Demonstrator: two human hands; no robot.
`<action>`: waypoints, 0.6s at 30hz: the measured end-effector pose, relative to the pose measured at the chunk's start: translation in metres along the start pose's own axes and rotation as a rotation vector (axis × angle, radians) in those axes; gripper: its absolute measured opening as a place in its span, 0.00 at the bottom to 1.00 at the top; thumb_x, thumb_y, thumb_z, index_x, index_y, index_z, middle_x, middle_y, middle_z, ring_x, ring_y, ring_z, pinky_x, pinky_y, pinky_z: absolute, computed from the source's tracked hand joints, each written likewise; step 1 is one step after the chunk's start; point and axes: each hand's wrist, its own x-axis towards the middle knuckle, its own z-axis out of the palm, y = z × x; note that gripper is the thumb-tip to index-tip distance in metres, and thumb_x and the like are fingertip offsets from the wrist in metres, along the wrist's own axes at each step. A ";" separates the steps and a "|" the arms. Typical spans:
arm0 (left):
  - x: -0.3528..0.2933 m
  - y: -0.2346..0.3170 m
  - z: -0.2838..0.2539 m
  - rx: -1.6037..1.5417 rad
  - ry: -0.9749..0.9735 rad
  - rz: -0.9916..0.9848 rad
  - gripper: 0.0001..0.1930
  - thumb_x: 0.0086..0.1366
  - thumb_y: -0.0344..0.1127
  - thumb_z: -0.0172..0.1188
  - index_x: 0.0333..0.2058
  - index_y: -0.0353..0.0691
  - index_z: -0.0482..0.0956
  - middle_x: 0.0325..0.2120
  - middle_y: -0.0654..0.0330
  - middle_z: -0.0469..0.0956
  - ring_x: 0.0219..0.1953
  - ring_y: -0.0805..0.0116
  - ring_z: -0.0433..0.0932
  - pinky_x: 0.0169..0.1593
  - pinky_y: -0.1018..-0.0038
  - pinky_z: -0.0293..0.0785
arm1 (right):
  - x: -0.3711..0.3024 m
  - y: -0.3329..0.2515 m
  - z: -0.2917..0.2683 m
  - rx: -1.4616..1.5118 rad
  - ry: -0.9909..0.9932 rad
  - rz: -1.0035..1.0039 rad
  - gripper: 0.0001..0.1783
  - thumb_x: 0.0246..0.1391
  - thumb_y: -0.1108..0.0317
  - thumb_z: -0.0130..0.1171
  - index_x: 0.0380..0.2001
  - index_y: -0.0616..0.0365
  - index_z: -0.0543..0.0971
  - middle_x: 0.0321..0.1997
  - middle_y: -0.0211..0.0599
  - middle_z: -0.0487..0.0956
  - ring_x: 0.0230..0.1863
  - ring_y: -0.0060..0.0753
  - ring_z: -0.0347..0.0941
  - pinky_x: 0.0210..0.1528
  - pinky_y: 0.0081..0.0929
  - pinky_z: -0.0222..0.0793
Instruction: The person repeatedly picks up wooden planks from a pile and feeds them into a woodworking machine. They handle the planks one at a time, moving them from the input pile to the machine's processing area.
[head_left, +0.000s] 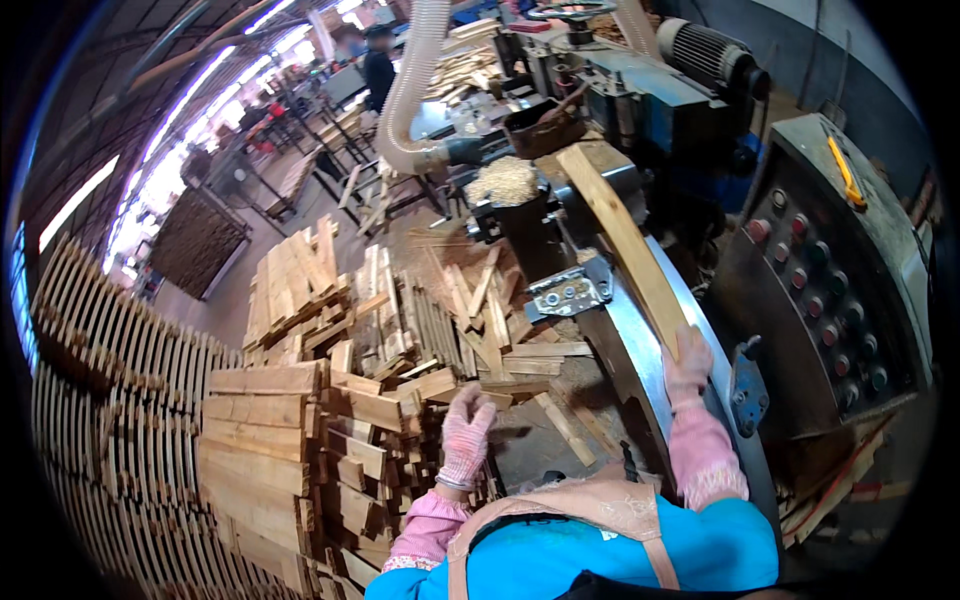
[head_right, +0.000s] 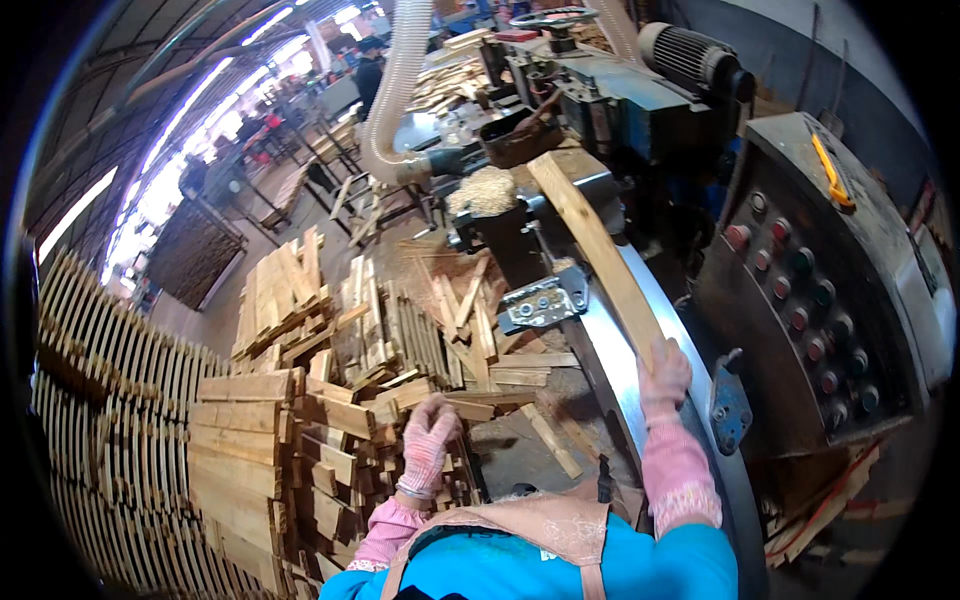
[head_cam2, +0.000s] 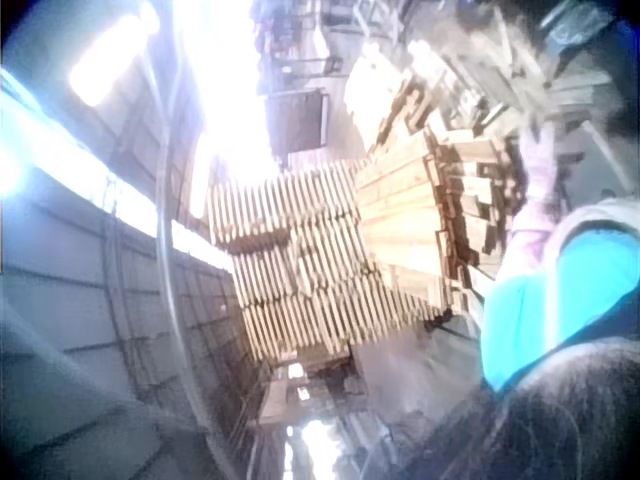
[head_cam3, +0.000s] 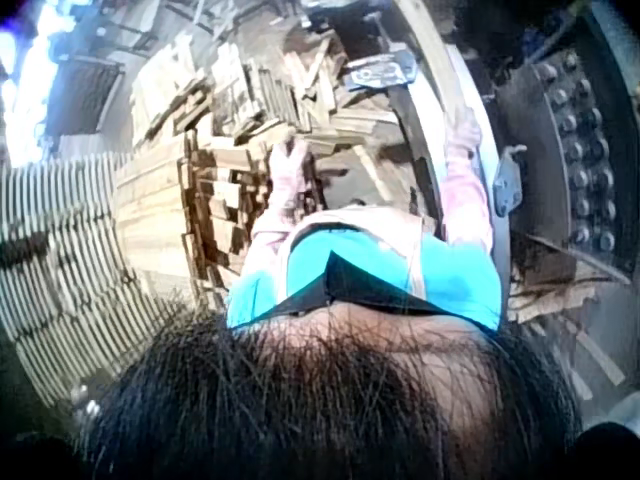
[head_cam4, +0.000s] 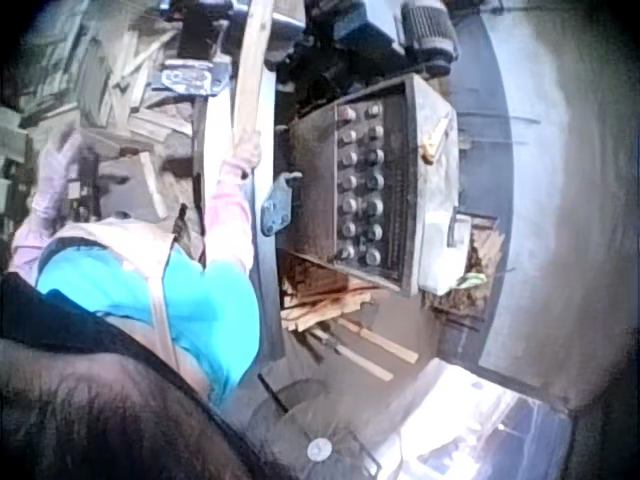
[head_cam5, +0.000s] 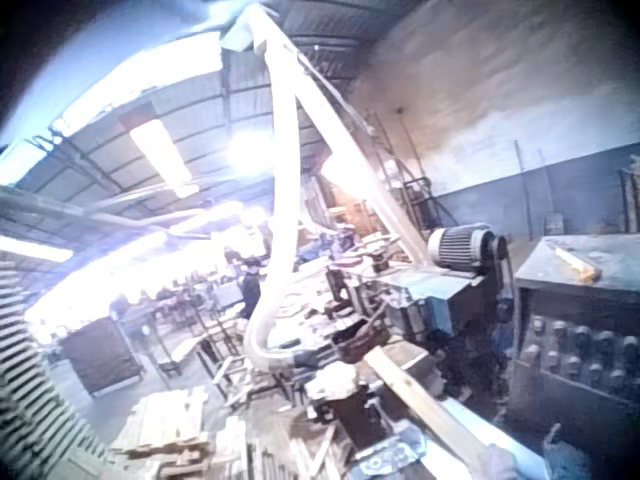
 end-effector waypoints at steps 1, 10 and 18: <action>0.000 0.011 -0.009 0.121 0.057 0.135 0.23 0.70 0.29 0.66 0.62 0.35 0.73 0.45 0.62 0.77 0.44 0.74 0.76 0.49 0.79 0.77 | 0.023 -0.012 0.011 0.015 -0.032 -0.007 0.40 0.53 0.49 0.71 0.69 0.41 0.70 0.67 0.44 0.70 0.63 0.55 0.68 0.65 0.53 0.63; -0.084 0.170 -0.316 0.886 1.035 0.434 0.32 0.68 0.35 0.65 0.68 0.35 0.67 0.65 0.50 0.71 0.66 0.57 0.70 0.72 0.67 0.63 | -0.061 0.001 -0.058 -0.001 -0.148 0.043 0.37 0.49 0.52 0.72 0.62 0.44 0.75 0.56 0.44 0.76 0.57 0.55 0.71 0.58 0.51 0.67; -0.199 0.096 -0.554 0.217 1.210 -0.041 0.34 0.66 0.47 0.60 0.62 0.23 0.72 0.56 0.42 0.79 0.55 0.47 0.79 0.61 0.63 0.75 | -0.177 0.043 -0.169 -0.110 -0.240 0.146 0.32 0.42 0.55 0.73 0.52 0.53 0.80 0.52 0.46 0.77 0.54 0.57 0.71 0.56 0.53 0.68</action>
